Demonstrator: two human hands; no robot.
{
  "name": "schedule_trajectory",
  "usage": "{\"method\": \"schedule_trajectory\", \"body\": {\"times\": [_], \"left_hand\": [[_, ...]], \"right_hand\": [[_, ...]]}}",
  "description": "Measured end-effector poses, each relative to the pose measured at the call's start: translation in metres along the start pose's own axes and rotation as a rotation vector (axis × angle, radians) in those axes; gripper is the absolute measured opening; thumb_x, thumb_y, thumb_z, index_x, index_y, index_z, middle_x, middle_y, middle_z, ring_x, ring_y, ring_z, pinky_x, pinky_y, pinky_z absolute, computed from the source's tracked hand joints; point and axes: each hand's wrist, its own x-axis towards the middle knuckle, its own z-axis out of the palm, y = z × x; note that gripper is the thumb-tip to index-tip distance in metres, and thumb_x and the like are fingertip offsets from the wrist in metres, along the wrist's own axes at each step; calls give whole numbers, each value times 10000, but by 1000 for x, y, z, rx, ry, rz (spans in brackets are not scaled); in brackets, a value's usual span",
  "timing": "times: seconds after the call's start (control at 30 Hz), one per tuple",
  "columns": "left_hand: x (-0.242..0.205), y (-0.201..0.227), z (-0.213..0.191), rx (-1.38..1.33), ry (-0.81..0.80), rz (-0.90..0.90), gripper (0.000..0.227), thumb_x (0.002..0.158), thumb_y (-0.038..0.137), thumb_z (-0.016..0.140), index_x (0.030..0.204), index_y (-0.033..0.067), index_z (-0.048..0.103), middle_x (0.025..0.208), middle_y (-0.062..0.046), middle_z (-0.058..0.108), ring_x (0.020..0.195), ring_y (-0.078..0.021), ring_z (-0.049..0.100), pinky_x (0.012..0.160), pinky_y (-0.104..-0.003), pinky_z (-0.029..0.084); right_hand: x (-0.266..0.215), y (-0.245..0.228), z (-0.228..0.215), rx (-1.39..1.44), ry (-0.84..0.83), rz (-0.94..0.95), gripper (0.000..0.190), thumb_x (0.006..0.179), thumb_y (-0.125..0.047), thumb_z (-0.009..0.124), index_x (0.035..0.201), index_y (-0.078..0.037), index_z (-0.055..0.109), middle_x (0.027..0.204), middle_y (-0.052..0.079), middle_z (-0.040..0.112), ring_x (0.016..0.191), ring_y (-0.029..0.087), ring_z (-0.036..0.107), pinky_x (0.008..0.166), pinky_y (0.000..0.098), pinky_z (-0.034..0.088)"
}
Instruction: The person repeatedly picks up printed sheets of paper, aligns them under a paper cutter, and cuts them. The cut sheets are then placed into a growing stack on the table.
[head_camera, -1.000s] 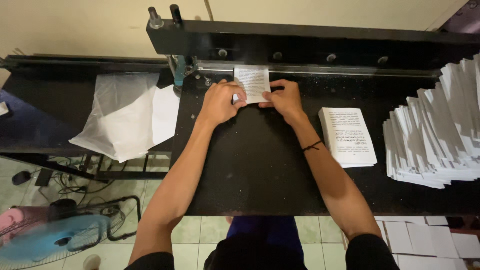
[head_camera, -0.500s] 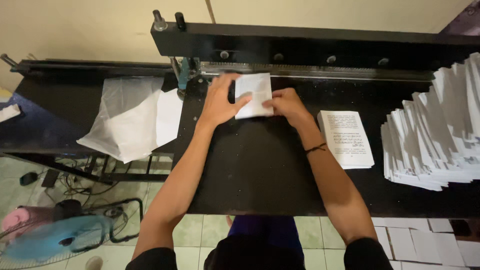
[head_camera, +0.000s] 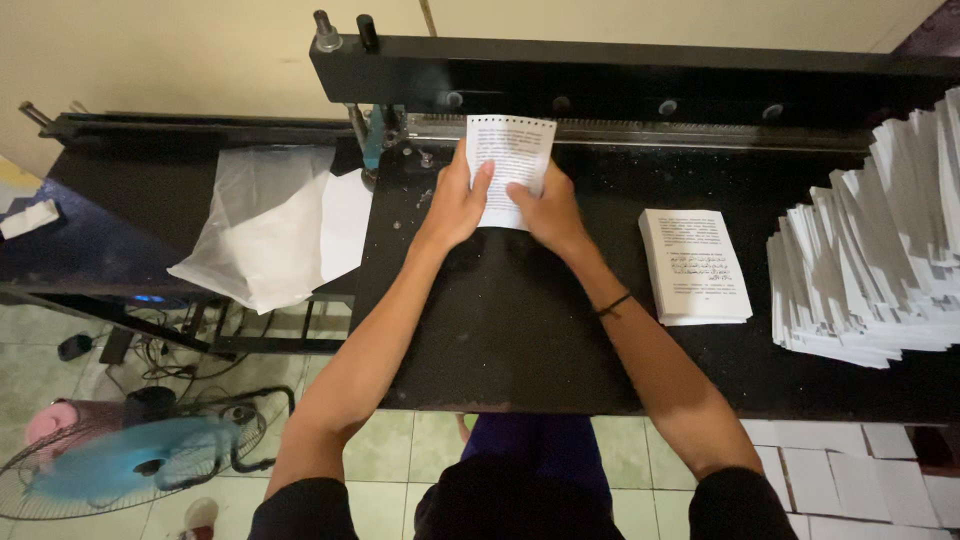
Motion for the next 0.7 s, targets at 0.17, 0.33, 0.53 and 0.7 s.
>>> {"method": "schedule_trajectory", "body": {"times": [0.17, 0.33, 0.53, 0.7], "left_hand": [[-3, -89, 29, 51, 87, 51, 461, 976, -6, 472, 1435, -34, 464, 930, -349, 686, 893, -537, 691, 688, -557, 499], [1, -21, 10, -79, -24, 55, 550, 1086, 393, 362, 1429, -20, 482, 1092, -306, 675, 919, -362, 677, 776, -535, 481], [-4, 16, 23, -210, -289, 67, 570, 1054, 480, 319, 1417, 58, 444, 1168, -204, 716, 902, -332, 715, 766, -434, 571], [-12, 50, 28, -25, -599, -106, 623, 1024, 524, 323, 1475, 102, 406, 1303, -132, 672, 1050, -278, 735, 896, -414, 523]], "right_hand": [[-39, -86, 16, -471, -238, 35, 680, 903, -119, 513, 1473, 107, 218, 1075, 454, 658, 1069, 606, 643, 924, 719, 494], [-55, -91, -50, -250, -106, -233, 657, 969, -174, 521, 1557, -98, 239, 1189, 279, 695, 1089, 454, 700, 924, 588, 535], [-133, -170, -184, -315, 333, -403, 497, 986, -114, 654, 1463, -70, 522, 1318, 197, 636, 1237, 304, 603, 1087, 495, 468], [-154, -245, -260, -904, 689, -953, 338, 1186, -95, 477, 1502, 6, 410, 1362, 341, 536, 1215, 492, 601, 1003, 572, 539]]}}
